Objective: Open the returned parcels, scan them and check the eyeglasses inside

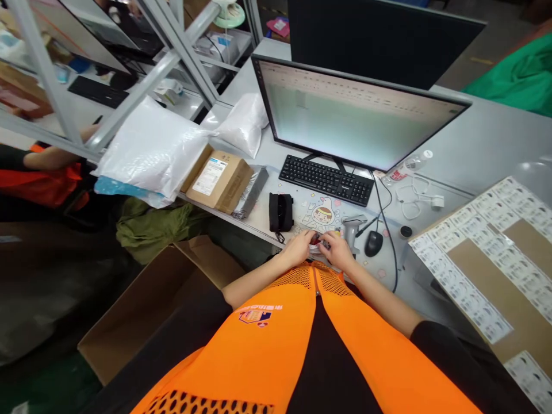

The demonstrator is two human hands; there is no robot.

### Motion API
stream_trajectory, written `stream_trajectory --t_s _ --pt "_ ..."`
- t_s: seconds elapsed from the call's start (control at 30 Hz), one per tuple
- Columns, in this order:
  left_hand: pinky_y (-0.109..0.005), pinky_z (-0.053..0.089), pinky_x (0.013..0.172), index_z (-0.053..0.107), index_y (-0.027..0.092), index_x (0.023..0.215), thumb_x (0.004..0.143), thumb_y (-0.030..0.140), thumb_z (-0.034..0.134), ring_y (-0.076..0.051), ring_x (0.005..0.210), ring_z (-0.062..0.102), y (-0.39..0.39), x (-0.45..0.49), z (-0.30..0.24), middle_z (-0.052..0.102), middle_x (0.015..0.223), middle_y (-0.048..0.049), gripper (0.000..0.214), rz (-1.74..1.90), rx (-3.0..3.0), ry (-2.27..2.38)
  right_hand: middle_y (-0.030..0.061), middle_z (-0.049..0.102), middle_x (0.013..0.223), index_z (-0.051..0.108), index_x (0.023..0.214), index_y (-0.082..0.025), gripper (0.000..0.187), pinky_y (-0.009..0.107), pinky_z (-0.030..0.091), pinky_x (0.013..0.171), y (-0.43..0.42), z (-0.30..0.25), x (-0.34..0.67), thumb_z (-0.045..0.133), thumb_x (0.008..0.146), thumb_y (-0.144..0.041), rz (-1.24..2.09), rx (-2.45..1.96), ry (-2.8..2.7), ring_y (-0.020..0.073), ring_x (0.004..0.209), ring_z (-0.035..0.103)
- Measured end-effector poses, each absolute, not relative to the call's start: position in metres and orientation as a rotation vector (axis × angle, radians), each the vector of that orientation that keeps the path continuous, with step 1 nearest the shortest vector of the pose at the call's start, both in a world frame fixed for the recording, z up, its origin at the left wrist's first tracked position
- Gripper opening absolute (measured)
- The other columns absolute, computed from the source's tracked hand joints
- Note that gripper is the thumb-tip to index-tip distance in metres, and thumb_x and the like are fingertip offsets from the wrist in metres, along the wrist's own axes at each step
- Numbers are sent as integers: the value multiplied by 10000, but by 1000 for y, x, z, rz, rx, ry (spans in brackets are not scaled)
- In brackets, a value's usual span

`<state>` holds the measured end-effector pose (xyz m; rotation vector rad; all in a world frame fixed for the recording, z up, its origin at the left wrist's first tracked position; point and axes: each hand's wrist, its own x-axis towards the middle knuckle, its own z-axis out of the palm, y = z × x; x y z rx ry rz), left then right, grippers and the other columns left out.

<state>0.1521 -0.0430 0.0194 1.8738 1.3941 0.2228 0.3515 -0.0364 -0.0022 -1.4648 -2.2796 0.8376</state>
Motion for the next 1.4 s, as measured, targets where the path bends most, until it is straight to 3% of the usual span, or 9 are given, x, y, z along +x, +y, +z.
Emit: stream_trajectory --t_s 0.1,0.3,0.47,0.93,1.13,1.23,1.4 --pt "-382 544 979 599 220 1328 937 72 477 -271 1101 681 -42 150 20 639 1309 -128 435 215 1901 1392 65 687 966 669 984 -211 117 341 479 863 -36 -5 351 574 922 -243 897 -1422 -2105 235 927 644" --pt "-423 524 1062 600 189 1329 902 67 481 -281 1191 646 -41 154 18 648 1291 -127 460 324 1872 1372 47 686 898 631 905 -213 92 317 473 801 -38 -4 349 559 877 -262 979 -1469 -1968 214 833 622" --pt "-440 543 1034 595 200 1295 871 82 531 -285 1152 646 -40 157 19 638 1256 -120 445 275 1884 1330 23 671 875 647 916 -215 105 308 453 761 -35 -4 357 582 846 -260 1058 -1530 -2015 184 736 580" --pt "-470 507 1115 570 180 1351 853 79 508 -293 1276 598 -43 163 10 618 1348 -137 511 401 1766 1352 76 710 1041 687 1023 -204 236 343 500 892 -38 -14 356 530 864 -127 1009 -1454 -2073 228 980 652" --pt "-460 510 1109 589 189 1319 996 191 440 -271 1241 617 -47 167 6 637 1313 -129 355 437 1748 1392 89 712 1001 696 987 -195 213 347 508 874 -40 -16 353 486 953 -200 986 -1471 -2051 227 940 656" --pt "-444 502 1114 580 185 1327 979 140 439 -259 1247 614 -47 166 5 631 1322 -127 377 429 1755 1383 104 723 1024 695 1032 -183 230 367 513 896 -41 -20 353 479 958 -209 978 -1466 -2045 239 961 665" --pt "-392 539 1024 572 208 1363 895 26 455 -256 1159 651 -47 163 11 614 1334 -113 516 329 1778 1405 131 736 1101 685 1093 -159 320 398 520 963 -43 -25 351 477 852 -128 957 -1486 -2009 254 1039 679"
